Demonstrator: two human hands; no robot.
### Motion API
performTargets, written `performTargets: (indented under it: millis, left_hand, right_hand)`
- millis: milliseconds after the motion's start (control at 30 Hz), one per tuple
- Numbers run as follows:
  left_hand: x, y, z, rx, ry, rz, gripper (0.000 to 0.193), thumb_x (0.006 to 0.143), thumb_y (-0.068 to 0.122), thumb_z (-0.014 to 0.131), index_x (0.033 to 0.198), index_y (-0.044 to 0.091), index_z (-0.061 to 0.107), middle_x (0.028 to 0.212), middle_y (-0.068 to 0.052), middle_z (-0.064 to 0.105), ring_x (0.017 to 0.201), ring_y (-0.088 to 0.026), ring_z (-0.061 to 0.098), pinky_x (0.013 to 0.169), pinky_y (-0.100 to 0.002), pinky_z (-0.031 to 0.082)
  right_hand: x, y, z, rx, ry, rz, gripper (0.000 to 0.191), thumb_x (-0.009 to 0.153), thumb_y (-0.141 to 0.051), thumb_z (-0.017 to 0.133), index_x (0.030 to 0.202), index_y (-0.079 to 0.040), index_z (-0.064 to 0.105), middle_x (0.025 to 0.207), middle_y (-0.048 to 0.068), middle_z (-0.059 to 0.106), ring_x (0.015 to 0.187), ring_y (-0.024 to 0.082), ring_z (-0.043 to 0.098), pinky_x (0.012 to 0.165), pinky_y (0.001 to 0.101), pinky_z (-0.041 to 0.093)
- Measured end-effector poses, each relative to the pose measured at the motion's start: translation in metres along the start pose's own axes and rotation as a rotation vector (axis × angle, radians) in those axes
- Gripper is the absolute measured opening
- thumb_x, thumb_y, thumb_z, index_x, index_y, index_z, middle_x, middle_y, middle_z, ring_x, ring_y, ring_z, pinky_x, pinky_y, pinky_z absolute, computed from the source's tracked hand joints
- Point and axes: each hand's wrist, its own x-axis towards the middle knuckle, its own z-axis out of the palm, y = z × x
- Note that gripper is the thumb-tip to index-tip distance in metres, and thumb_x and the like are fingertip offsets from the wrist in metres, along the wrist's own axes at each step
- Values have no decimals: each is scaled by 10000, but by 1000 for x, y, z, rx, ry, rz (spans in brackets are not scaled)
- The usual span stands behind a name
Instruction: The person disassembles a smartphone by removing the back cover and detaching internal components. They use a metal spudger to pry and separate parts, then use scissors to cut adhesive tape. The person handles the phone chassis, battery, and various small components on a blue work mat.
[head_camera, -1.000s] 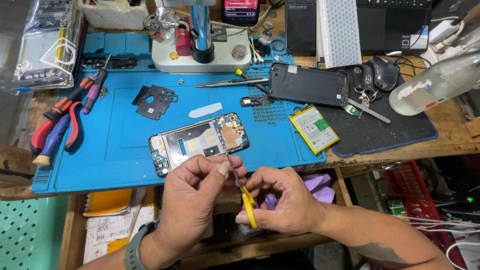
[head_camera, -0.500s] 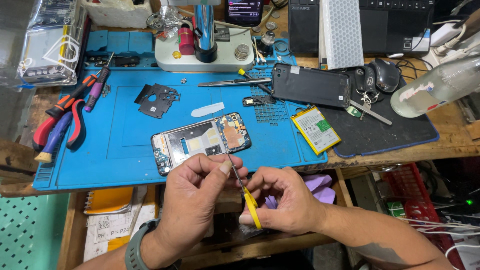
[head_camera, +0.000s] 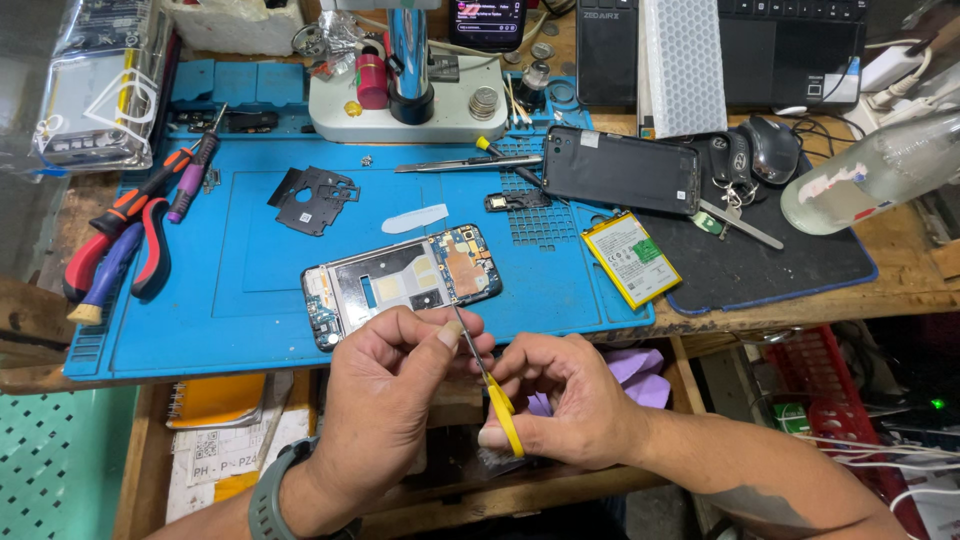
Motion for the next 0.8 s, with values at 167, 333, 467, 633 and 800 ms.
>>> performTargets:
  millis: [167, 333, 467, 633, 800]
  left_hand:
    - [0, 0, 0, -10, 4, -12, 122, 964, 97, 654, 921, -17, 653, 1076, -165, 734, 907, -189, 735, 833, -356, 618]
    - [0, 0, 0, -4, 2, -5, 127, 969, 102, 652, 926, -17, 655, 1077, -165, 732, 906, -187, 733, 834, -353, 616]
    - [0, 0, 0, -13, -1, -6, 126, 967, 102, 653, 922, -16, 653, 1076, -165, 732, 909, -186, 734, 837, -353, 617]
    - [0, 0, 0, -2, 2, -9, 134, 965, 110, 657, 912, -13, 652, 1074, -158, 733, 903, -184, 733, 831, -348, 616]
    - [1, 1, 0, 24, 15, -14, 146, 965, 124, 660, 915, -13, 658, 1059, -155, 735, 892, -180, 731, 815, -334, 611]
  right_hand:
    - [0, 0, 0, -11, 1, 4, 309, 849, -94, 857, 1025, -21, 615, 867, 47, 739, 796, 86, 693, 744, 261, 576]
    - [0, 1, 0, 19, -5, 8, 309, 851, -93, 857, 1027, -22, 614, 870, 48, 738, 795, 89, 695, 749, 265, 578]
    - [0, 0, 1, 39, 4, 12, 312, 849, -94, 856, 1033, -24, 613, 871, 46, 735, 798, 89, 697, 753, 267, 581]
    - [0, 0, 1, -2, 5, 5, 313, 846, -96, 862, 1033, -28, 621, 877, 40, 736, 811, 84, 697, 761, 259, 576]
    - [-1, 2, 2, -2, 20, 27, 316, 836, -105, 865, 1036, -31, 631, 890, 24, 725, 825, 71, 687, 777, 248, 569]
